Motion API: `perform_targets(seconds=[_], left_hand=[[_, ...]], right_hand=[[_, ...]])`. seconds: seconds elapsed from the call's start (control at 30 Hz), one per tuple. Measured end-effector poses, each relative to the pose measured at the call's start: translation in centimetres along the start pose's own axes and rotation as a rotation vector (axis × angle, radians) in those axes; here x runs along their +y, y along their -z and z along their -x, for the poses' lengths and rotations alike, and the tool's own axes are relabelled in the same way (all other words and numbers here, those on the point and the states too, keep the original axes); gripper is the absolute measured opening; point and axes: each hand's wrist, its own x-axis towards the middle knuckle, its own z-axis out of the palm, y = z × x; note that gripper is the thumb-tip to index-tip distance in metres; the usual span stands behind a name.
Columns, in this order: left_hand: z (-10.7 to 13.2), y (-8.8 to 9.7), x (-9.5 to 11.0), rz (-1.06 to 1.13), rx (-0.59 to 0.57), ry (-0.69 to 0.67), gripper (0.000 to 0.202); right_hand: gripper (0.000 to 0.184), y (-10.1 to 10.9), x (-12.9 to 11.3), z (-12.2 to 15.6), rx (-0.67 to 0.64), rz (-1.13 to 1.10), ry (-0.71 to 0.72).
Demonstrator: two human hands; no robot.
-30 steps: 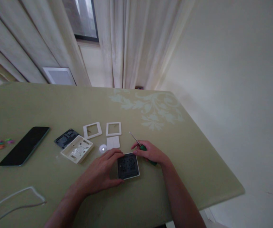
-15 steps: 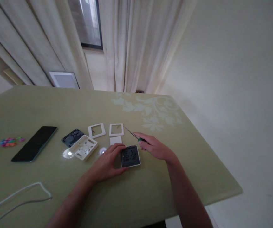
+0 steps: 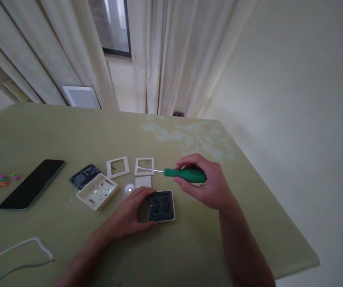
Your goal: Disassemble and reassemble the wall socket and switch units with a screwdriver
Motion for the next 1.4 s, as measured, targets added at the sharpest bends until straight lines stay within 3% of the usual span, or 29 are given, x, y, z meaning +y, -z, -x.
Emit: perform_targets(seconds=[0.13, 0.37, 0.8, 0.97, 1.13, 1.2, 1.3, 1.4], left_hand=[[-0.1, 0.1, 0.5, 0.005, 0.003, 0.013, 0.077], [-0.1, 0.4, 0.7, -0.001, -0.028, 0.022, 0.079], [0.0, 0.2, 0.6, -0.01, -0.011, 0.014, 0.079], [-0.1, 0.2, 0.8, 0.003, 0.007, 0.002, 0.076], [-0.1, -0.1, 0.8, -0.018, 0.025, -0.012, 0.074], [-0.1, -0.2, 0.8, -0.021, 0.021, -0.014, 0.074], [-0.1, -0.3, 0.8, -0.037, 0.039, -0.017, 0.074], [-0.2, -0.2, 1.1, -0.039, 0.048, -0.012, 0.071]], right_hand=[[0.043, 0.2, 0.1, 0.5, -0.041, -0.096, 0.006], [0.028, -0.7, 0.4, 0.2, -0.079, -0.087, -0.009], [0.029, -1.6, 0.5, -0.1, -0.257, -0.026, -0.069], [0.033, -2.0, -0.6, 0.0, -0.282, 0.054, 0.073], [0.016, -4.0, -1.3, 0.3, -0.081, 0.142, 0.324], [0.016, -4.2, -1.6, 0.2, -0.127, 0.122, 0.328], [0.035, -3.7, -1.8, 0.1, -0.266, -0.006, 0.277], [0.026, -3.5, -1.6, 0.2, -0.148, 0.085, 0.307]])
